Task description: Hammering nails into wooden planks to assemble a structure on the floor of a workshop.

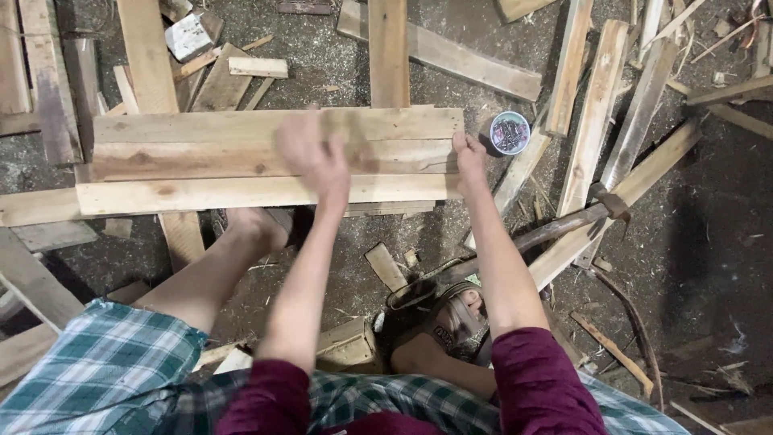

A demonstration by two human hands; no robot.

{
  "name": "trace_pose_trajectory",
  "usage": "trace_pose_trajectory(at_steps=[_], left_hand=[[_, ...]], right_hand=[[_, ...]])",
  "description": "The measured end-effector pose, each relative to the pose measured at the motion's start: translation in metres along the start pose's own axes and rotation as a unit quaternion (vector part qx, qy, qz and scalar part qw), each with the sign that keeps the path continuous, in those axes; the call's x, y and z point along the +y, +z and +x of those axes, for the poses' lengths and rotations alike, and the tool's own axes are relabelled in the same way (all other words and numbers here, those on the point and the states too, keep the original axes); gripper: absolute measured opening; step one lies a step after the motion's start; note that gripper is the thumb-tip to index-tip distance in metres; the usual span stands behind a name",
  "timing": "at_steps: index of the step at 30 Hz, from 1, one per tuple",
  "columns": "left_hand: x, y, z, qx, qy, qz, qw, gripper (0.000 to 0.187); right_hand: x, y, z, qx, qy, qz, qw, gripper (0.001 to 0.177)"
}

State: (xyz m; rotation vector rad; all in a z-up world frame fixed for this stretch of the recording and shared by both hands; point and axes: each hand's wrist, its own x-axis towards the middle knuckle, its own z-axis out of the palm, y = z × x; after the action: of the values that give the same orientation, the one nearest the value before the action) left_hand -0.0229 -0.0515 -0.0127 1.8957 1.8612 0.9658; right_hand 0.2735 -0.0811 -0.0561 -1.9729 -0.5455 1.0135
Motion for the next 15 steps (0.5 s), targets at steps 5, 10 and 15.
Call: trace_pose_trajectory(at_steps=[5,10,15], left_hand=[[-0.010,-0.062,-0.048,0.351,-0.209,0.031,0.912,0.055],[-0.038,-0.070,-0.056,0.394,-0.266,-0.078,0.876,0.059],[0.003,-0.080,-0.053,0.406,-0.288,-0.130,0.858,0.066]], right_hand=[[-0.017,0.001,-0.015,-0.002,0.021,0.016,1.000,0.024],[-0.022,-0.003,-0.011,0.000,0.035,0.023,0.999,0.023],[-0.053,-0.005,-0.048,0.005,0.058,0.039,0.998,0.044]])
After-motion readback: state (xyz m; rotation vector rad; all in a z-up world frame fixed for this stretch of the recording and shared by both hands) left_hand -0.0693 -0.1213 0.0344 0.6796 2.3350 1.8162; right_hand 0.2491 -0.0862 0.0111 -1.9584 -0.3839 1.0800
